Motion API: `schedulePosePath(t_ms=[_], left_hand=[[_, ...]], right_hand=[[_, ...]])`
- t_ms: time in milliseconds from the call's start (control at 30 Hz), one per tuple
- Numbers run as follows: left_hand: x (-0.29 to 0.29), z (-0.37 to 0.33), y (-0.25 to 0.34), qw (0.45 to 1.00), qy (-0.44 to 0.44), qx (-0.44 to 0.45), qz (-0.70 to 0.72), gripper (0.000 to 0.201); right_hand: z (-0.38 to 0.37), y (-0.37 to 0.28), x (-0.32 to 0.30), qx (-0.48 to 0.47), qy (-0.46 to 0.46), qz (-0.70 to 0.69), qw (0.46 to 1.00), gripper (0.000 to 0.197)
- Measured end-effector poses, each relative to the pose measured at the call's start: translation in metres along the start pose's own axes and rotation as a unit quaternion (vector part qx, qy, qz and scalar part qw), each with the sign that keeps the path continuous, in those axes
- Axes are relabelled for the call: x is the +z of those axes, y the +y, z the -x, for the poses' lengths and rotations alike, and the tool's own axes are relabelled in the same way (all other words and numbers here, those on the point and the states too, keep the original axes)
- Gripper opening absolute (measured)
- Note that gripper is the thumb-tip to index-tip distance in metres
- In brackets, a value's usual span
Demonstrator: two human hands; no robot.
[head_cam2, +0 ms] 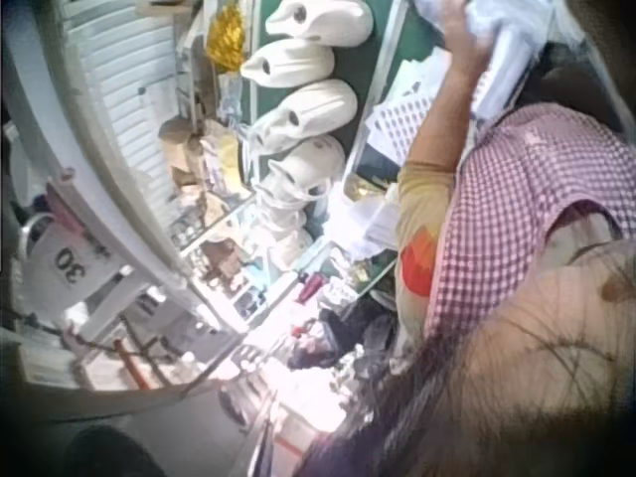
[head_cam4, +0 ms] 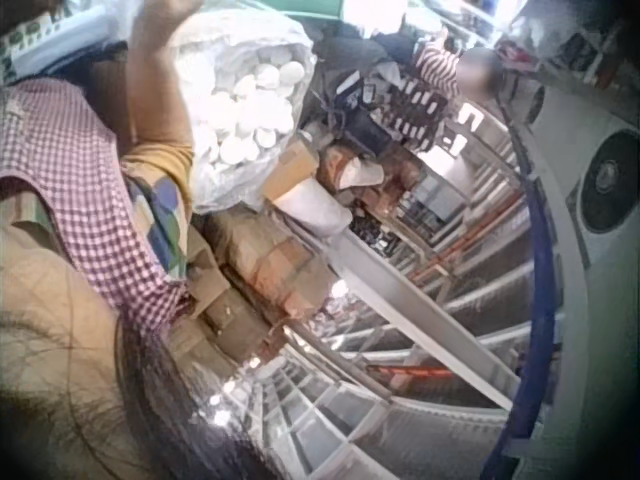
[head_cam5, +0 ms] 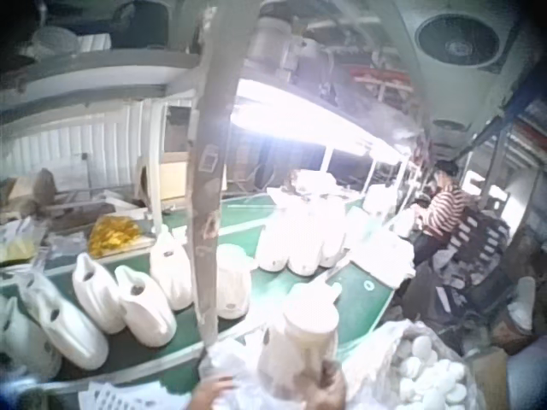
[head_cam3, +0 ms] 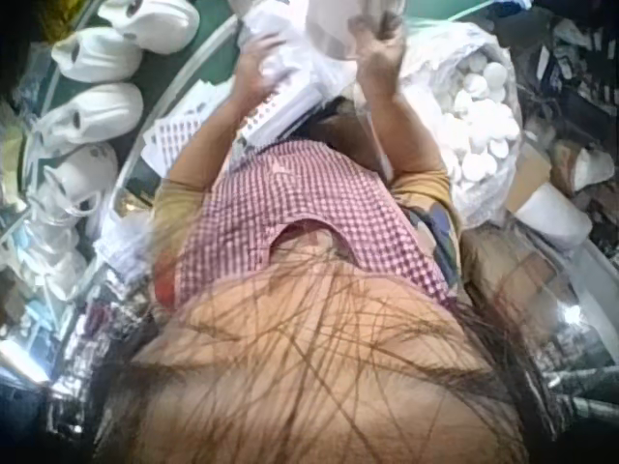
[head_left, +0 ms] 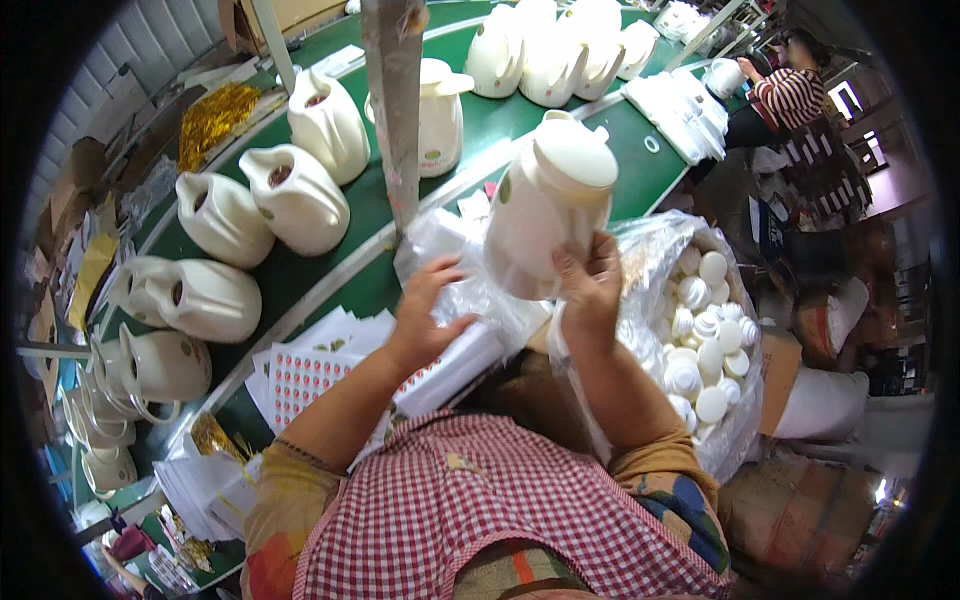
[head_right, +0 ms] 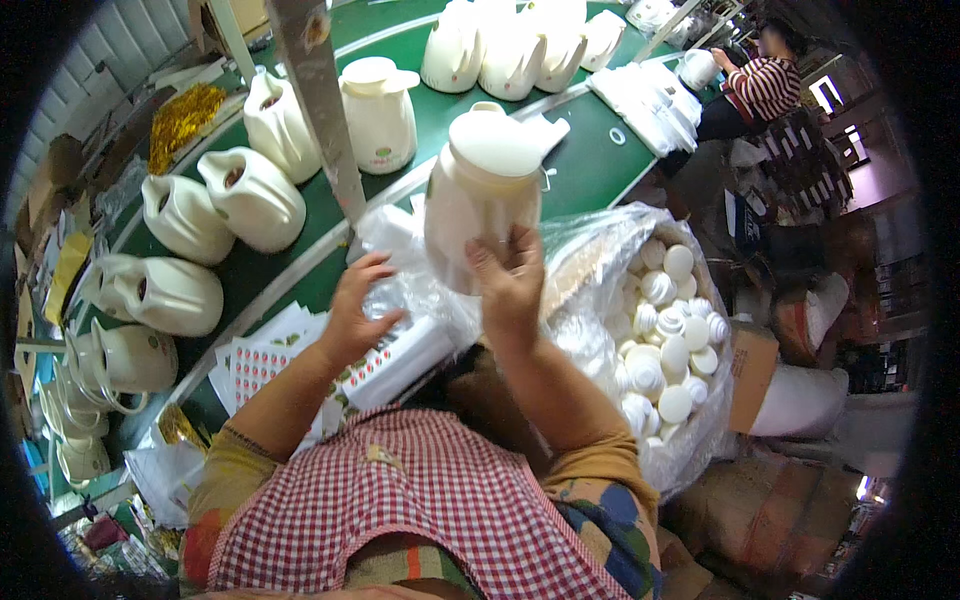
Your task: The person picks up white plastic pitchers from a table, peels small round stickers from a sheet, and applies one sticker to each pitcher. After applying the sticker, the person places the pitcher back on the table. The process is repeated for several pitchers.
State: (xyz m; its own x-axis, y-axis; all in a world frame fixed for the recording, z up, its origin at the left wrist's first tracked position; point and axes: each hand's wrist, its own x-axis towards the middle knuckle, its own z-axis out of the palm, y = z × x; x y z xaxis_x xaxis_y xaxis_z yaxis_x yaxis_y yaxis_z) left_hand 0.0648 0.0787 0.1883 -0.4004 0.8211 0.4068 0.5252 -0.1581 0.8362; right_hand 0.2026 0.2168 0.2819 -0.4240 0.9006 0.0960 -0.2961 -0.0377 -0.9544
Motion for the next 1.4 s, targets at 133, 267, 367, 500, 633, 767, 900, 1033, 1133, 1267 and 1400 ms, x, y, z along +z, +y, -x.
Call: schedulePosePath(t_ms=[133,267,367,500,633,767,900,1033,1133,1267,1400], left_hand=[[0.046,0.013,0.047,0.975,0.192,0.104,-0.031,0.046],[-0.008,0.049,0.037,0.963,0.192,0.127,0.142,0.028],[-0.042,0.086,0.038,0.984,0.134,0.115,0.007,0.022],[-0.061,0.116,0.046,0.99,0.113,0.068,0.049,0.025],[-0.076,0.133,0.053,0.998,0.049,0.03,0.033,0.023],[-0.083,0.145,0.046,0.99,0.06,-0.04,0.118,0.028],[-0.095,0.145,0.037,0.968,0.017,-0.081,0.239,0.018],[-0.095,0.139,0.023,0.928,-0.005,-0.068,0.366,0.02],[-0.093,0.13,0.03,0.945,-0.014,-0.083,0.315,0.022],[-0.08,0.128,0.057,0.99,-0.026,-0.082,0.115,0.039],[-0.081,0.134,0.05,0.989,-0.012,-0.103,0.106,0.037]], right_hand=[[0.08,0.019,0.034,0.063,-0.028,-0.073,0.995,0.035],[0.097,-0.011,0.01,0.0,-0.281,0.247,0.927,0.02],[0.068,-0.021,-0.016,-0.293,-0.269,0.348,0.849,0.039],[0.057,0.012,-0.003,-0.071,-0.337,0.374,0.861,0.086],[0.07,0.037,0.001,0.034,-0.402,0.284,0.87,0.083],[0.061,0.042,-0.002,-0.117,-0.477,0.312,0.813,0.077],[0.056,0.041,-0.002,-0.223,-0.514,0.307,0.769,0.077],[0.049,0.044,0.0,-0.256,-0.556,0.242,0.753,0.076],[0.055,0.045,-0.004,-0.187,-0.518,0.307,0.776,0.078],[0.064,0.054,-0.001,0.052,-0.437,0.342,0.83,0.086],[0.049,0.027,-0.002,-0.009,-0.542,0.37,0.754,0.087]])
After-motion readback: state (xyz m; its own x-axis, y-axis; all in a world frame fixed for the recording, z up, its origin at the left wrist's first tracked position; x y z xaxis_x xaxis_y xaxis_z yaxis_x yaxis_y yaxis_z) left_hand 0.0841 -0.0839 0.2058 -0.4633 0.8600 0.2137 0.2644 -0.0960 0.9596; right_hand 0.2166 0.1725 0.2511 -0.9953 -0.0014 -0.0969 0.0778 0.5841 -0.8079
